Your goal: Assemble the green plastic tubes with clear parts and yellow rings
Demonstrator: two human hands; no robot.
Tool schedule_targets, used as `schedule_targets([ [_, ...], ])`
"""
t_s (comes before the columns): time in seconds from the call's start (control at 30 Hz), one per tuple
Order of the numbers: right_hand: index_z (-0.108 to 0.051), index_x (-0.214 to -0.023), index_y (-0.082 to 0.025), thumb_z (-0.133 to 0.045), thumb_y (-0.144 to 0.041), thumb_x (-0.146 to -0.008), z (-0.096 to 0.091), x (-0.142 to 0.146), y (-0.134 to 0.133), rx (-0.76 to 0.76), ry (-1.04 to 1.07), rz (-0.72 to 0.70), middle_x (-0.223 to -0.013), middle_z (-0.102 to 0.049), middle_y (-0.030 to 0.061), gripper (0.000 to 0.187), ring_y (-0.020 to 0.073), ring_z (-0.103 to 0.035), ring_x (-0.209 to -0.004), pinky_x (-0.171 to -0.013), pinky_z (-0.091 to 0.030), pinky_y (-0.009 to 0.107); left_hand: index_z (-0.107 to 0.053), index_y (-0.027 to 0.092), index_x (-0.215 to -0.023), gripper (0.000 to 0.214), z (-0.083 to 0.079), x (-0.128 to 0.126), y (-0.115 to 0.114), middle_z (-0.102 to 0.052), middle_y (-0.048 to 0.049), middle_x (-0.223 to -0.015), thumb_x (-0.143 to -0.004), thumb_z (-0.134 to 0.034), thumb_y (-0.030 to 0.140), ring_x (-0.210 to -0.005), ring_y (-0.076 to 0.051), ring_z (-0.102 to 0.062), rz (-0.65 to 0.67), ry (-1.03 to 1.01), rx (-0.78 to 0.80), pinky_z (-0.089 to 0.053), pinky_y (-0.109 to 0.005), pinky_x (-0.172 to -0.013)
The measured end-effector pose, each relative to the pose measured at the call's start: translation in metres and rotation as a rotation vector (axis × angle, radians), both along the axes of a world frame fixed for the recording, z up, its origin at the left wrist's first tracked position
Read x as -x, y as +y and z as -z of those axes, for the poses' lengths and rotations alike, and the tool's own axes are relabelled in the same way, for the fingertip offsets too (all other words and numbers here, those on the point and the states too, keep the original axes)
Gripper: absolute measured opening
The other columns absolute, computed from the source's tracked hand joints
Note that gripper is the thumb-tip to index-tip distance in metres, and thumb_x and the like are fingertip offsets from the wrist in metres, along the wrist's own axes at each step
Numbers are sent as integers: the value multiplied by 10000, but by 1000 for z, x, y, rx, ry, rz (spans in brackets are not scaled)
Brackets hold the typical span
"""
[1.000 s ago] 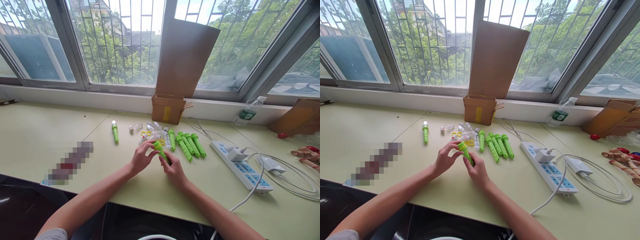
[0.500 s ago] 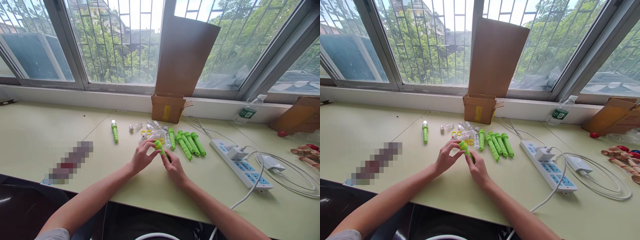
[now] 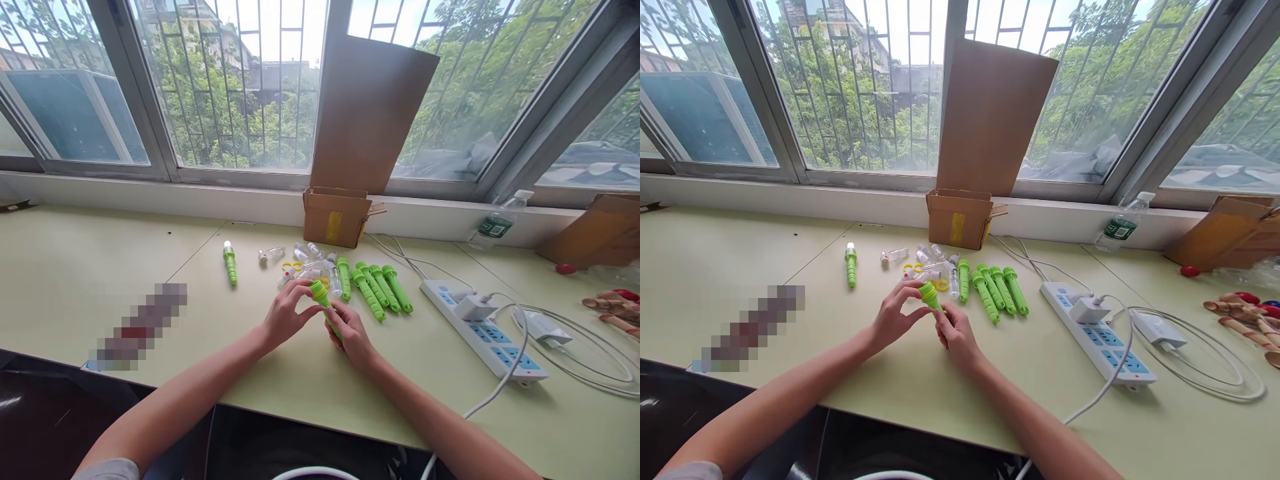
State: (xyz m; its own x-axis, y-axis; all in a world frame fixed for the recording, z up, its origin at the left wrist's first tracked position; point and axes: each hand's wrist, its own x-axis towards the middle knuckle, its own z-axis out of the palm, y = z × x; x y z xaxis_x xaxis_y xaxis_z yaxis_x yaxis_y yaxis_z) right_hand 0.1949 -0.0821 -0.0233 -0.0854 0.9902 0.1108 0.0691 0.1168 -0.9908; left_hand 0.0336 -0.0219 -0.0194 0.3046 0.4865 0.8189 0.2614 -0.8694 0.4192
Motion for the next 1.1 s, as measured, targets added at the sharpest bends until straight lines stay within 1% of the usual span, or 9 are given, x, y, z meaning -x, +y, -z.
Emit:
schedule_targets([
  [0.13, -529, -1099, -210, -505, -487, -837, 0, 3, -2, -76, -118, 74, -608, -498, -39, 381, 97, -396, -403, -380, -329, 231, -543, 196, -895, 186, 1, 2, 0, -620, -97, -1078, -780, -670, 268, -1021, -210, -614, -7, -22, -9, -537, -380, -840],
  [0.23, -550, -1099, -213, -541, -420, -829, 0, 7, -5, -256, -289, 192, -775, -611, 25, 339, 156, -536, -586, -558, -444, 278, -539, 197, -903, 196, 0, 3, -2, -620, -94, -1082, -777, -673, 264, -1018, -208, -613, -22, -28, -34, -536, -378, -838],
  [0.3, -563, -1092, -211, -531, -389, -838, -1, 8, -7, -335, -365, 241, -884, -641, 55, 313, 195, -575, -717, -675, -459, 307, -536, 199, -903, 205, -1, 4, -4, -620, -91, -1085, -770, -680, 259, -1013, -206, -611, -33, -21, -54, -534, -372, -833],
  [0.37, -567, -1100, -208, -510, -380, -850, -1, 8, -7, -344, -392, 240, -910, -648, 63, 309, 211, -578, -757, -707, -455, 318, -534, 201, -897, 206, -2, 3, -6, -620, -90, -1084, -768, -681, 265, -1007, -204, -610, -47, -8, -61, -534, -366, -824],
  [0.6, -592, -1048, -185, -510, -407, -855, 0, 4, -5, -247, -282, 150, -768, -602, 27, 305, 156, -500, -635, -587, -406, 270, -532, 203, -888, 203, -2, 1, -5, -620, -87, -1094, -773, -675, 289, -1020, -214, -601, -66, 34, -41, -529, -372, -828],
  [0.73, -589, -977, -173, -521, -432, -852, 2, 3, -3, -149, -136, 97, -579, -436, -38, 295, 98, -368, -480, -438, -303, 230, -530, 204, -912, 157, -2, 1, -3, -618, -84, -1105, -805, -637, 247, -1042, -211, -592, -45, 54, -38, -524, -376, -840],
  [0.8, -574, -989, -171, -524, -438, -852, 2, 2, -3, -97, -56, 49, -544, -374, -60, 304, 83, -324, -435, -395, -263, 220, -531, 203, -917, 140, -2, 1, -2, -618, -84, -1101, -816, -622, 234, -1043, -206, -591, -34, 54, -39, -524, -374, -842],
  [0.93, -564, -985, -174, -520, -437, -856, 3, 0, -2, -59, 12, -9, -549, -391, -63, 297, 71, -326, -399, -369, -252, 212, -536, 204, -908, 118, -3, 1, -2, -624, -82, -1086, -822, -612, 230, -1032, -203, -596, -27, 48, -57, -529, -370, -831],
  [1.1, -587, -1028, -192, -517, -443, -857, 6, 1, -1, -116, -89, 32, -608, -477, -36, 311, 85, -387, -406, -387, -314, 228, -535, 201, -900, 101, -2, 3, -3, -632, -80, -1079, -828, -605, 212, -1013, -195, -607, -36, 29, -74, -531, -365, -827],
])
